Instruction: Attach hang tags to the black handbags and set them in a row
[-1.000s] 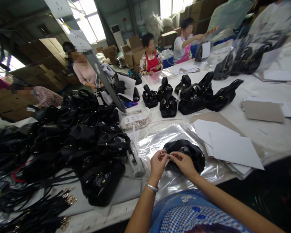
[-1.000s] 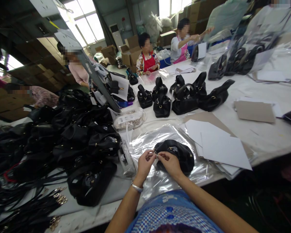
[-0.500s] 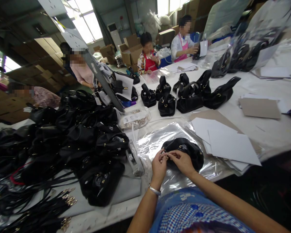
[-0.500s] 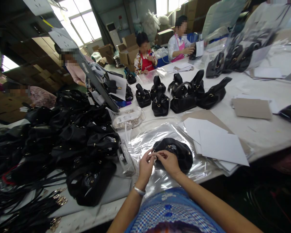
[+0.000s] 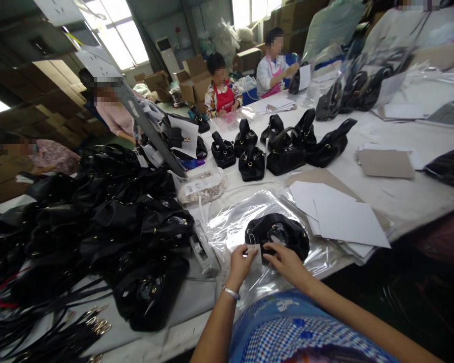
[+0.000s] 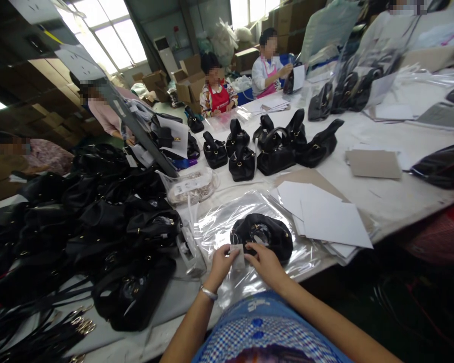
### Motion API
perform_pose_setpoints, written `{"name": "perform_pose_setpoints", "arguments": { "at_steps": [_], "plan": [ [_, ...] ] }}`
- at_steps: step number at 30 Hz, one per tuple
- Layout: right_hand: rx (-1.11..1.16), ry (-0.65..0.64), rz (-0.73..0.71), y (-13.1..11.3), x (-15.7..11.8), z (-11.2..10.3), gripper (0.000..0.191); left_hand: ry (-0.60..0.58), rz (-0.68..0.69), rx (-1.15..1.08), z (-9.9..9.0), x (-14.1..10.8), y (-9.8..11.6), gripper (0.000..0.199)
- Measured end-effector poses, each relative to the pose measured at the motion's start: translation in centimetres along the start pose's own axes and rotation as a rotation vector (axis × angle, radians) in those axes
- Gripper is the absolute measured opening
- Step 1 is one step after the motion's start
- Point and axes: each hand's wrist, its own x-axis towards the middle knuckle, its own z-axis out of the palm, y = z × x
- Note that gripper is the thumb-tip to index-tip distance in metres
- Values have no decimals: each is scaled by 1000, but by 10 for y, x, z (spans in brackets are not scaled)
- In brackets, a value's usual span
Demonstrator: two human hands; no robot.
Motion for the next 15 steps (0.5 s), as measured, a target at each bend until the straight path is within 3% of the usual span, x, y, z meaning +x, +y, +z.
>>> {"name": "perform_pose_setpoints", "arguments": {
  "at_steps": [4, 7, 11, 15],
  "plan": [
    [-196, 1, -8, -3, -13, -10, 41, -158, -239, -489, 13, -13, 15, 45],
    [-313, 29, -32, -6, -18, -24, 31, -182, -251, -587, 29, -16, 23, 51],
    [-464, 167, -53, -6, -15, -44, 29, -133, -130, -430, 41, -12, 25, 48],
    [-574, 255, -115, 3, -8, -54, 31, -179, 184, 133, 40, -9, 19, 33]
  ]
}}
